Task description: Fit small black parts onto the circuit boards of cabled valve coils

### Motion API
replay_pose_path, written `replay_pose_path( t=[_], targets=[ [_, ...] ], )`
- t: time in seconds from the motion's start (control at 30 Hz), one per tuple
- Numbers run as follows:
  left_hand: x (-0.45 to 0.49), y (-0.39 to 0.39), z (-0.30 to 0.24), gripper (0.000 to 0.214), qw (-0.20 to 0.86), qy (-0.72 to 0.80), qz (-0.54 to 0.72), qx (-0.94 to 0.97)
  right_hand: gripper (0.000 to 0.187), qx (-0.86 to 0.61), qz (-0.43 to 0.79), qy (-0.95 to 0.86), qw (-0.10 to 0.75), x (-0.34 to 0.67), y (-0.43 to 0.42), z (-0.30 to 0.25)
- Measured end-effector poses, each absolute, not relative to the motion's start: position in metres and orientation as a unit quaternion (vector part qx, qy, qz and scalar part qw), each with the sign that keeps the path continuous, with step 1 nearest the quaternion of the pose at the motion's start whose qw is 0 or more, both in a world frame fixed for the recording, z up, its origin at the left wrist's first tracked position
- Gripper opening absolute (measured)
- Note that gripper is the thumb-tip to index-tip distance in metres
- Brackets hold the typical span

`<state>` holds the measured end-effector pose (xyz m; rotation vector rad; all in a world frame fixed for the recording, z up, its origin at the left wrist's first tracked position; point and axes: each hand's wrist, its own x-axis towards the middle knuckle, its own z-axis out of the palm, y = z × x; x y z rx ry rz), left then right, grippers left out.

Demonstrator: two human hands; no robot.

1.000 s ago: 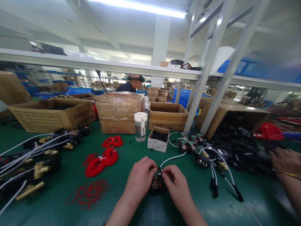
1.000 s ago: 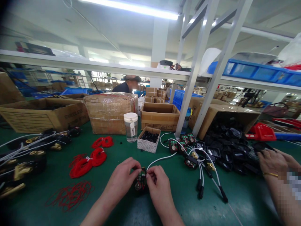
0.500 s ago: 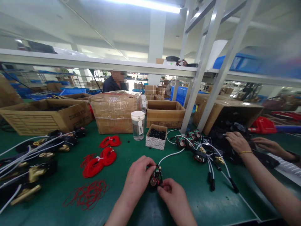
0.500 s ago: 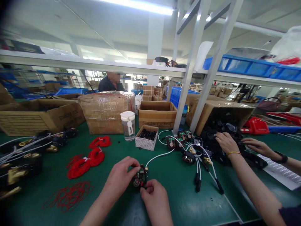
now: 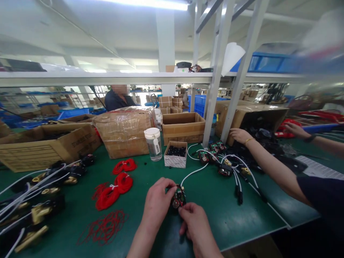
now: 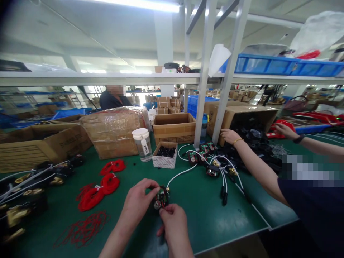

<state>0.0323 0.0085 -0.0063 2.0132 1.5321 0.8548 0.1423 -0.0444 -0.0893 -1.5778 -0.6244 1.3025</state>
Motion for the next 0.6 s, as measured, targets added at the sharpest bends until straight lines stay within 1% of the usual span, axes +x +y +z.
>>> replay_pose_path(
  t=[0.1, 0.33, 0.5, 0.6],
  targets=[
    [0.032, 0.008, -0.006, 0.013, 0.231, 0.552, 0.312, 0.738, 0.012, -0.662, 0.521, -0.249, 0.478, 0.141, -0.045, -0.080],
    [0.029, 0.012, -0.011, 0.014, 0.233, 0.547, 0.309, 0.743, 0.012, -0.676, 0.496, -0.256, 0.481, 0.142, -0.051, -0.075],
    [0.030, 0.013, -0.012, 0.013, 0.239, 0.546, 0.312, 0.740, 0.008, -0.658, 0.545, -0.276, 0.440, 0.147, -0.055, -0.073],
    [0.031, 0.013, -0.009, 0.013, 0.241, 0.552, 0.310, 0.736, 0.009, -0.649, 0.554, -0.278, 0.442, 0.149, -0.053, -0.070]
  ],
)
